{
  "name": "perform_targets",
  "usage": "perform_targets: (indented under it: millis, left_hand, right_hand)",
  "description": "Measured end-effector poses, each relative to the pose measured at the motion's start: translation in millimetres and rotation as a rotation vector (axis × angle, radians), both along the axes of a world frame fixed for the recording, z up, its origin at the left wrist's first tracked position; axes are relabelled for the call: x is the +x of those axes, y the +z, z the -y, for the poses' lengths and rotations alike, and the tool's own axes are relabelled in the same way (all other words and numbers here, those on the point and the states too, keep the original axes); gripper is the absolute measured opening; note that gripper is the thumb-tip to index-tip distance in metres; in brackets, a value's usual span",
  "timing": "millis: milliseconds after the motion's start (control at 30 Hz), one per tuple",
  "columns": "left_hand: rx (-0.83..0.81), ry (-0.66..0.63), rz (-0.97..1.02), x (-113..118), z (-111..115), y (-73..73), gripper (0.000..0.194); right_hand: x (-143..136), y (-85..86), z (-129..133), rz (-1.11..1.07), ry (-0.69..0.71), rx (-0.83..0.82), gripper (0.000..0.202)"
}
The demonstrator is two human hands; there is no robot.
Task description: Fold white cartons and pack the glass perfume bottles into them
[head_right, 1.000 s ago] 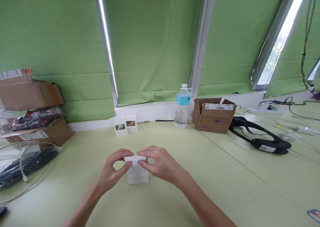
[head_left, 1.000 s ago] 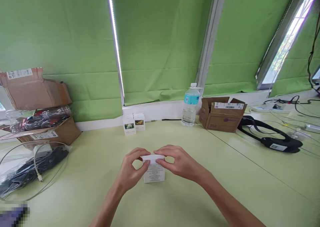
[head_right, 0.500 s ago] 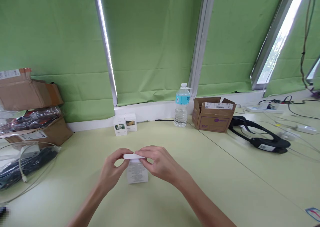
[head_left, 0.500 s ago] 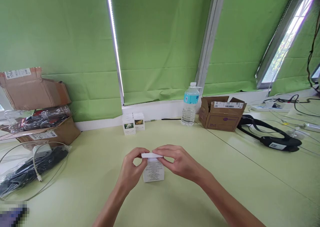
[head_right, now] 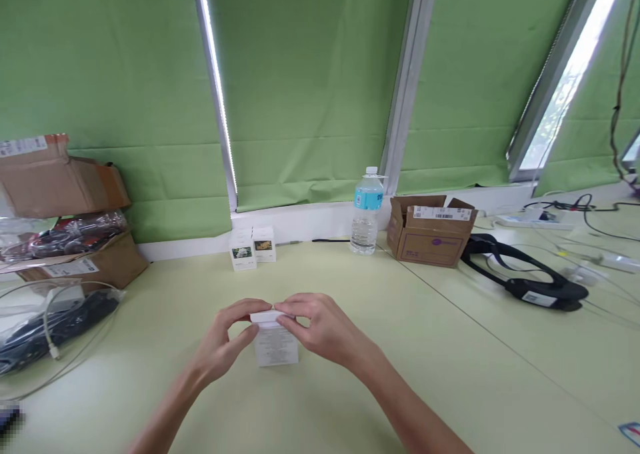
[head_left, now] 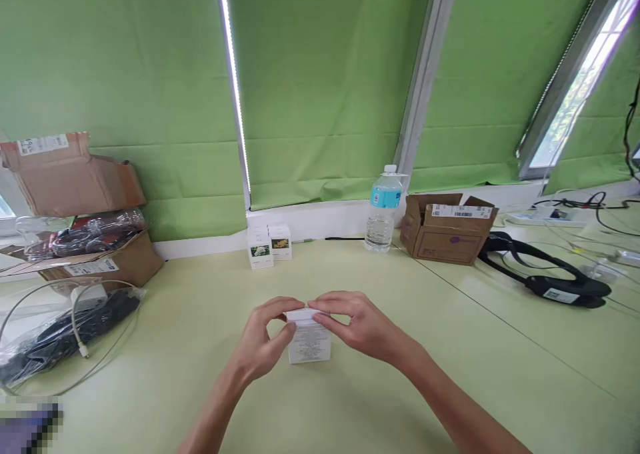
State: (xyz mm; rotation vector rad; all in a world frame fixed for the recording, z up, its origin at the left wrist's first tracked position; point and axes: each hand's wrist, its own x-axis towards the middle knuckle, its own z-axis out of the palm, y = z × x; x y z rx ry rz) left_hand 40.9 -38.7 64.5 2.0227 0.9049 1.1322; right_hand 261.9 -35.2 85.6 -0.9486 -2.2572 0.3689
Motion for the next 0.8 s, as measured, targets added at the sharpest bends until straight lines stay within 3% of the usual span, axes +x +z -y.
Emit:
perform_targets:
  millis: [567, 800]
  left_hand:
    - [0.154, 0.061, -0.08, 0.0, -4.3, -7.5, 0.024]
    - [0.281, 0.134, -0.151, -3.9, -8.0, -17.9, 0.027]
  right_hand:
    - [-0.5, 5.6, 7.0, 0.064, 0.023, 0.083, 0.025]
    - [2.0, -1.7, 3.4, 0.133, -0.002, 0.185, 0.026]
